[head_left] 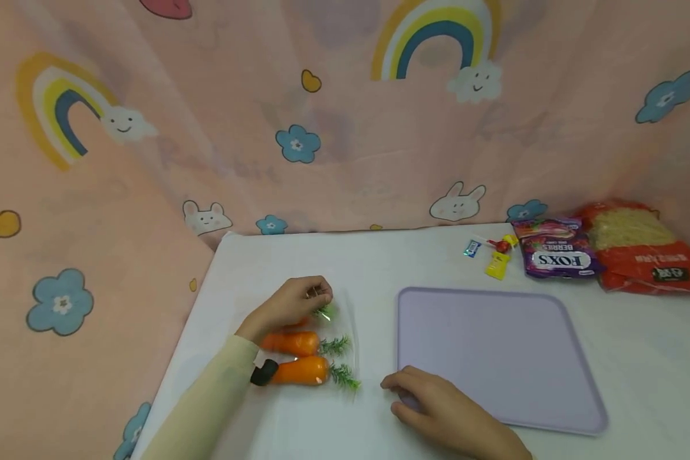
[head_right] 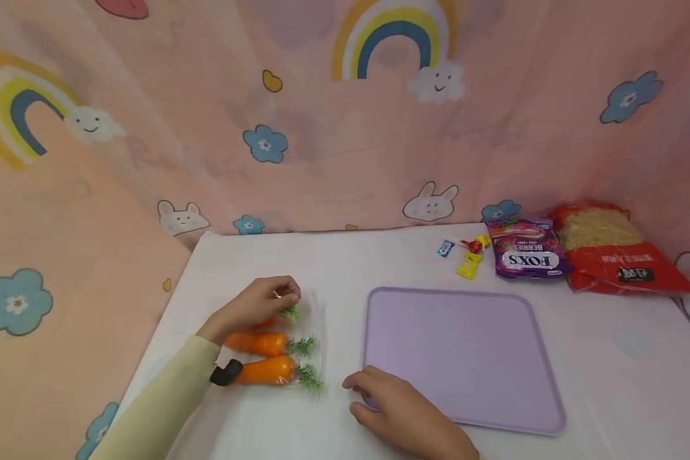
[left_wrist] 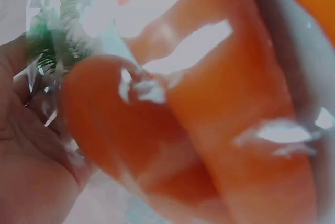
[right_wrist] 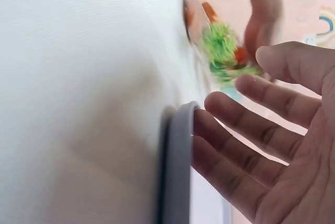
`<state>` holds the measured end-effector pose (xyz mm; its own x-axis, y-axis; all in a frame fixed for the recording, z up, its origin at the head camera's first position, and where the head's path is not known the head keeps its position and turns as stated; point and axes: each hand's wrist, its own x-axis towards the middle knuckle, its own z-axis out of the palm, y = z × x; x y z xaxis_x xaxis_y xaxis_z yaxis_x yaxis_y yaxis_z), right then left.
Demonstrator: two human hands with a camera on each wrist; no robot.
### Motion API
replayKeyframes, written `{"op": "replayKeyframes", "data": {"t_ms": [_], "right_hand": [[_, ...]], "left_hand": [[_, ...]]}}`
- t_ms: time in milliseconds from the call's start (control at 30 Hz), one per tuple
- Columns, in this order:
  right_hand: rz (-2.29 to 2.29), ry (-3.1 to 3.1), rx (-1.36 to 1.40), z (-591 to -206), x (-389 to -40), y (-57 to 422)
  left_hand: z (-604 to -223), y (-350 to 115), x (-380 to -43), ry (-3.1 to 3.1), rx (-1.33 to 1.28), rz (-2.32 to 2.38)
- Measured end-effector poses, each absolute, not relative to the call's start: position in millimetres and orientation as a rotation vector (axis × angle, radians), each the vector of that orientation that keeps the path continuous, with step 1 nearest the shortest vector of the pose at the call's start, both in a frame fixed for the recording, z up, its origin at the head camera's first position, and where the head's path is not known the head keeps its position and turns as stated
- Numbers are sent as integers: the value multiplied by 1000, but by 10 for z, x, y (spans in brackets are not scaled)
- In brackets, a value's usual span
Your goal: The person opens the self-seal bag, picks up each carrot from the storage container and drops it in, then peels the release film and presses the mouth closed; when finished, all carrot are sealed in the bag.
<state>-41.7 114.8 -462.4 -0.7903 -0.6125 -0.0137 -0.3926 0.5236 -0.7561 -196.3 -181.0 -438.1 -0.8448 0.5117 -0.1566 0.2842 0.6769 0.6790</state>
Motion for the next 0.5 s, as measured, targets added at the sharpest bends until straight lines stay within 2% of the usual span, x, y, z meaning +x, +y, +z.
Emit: {"op": "replayKeyframes", "data": {"t_ms": [200, 300, 433, 500], "right_hand": [[-1243, 2420, -702, -4693, -415, 1142], [-1299, 2444, -543, -4711, -460, 1103], [-1515, 2448, -345, -4683, -563, 1052], [-1641, 2442, -347, -4656, -603, 1027]], "left_hand": [[-4053, -1935, -1707, 2547, 618, 1382], [-3903, -1921, -1565, 2468, 652, 1669], [-3825, -1811, -1382, 2304, 603, 2078], [-3840, -1730, -1289, 2199, 521, 2261]]}}
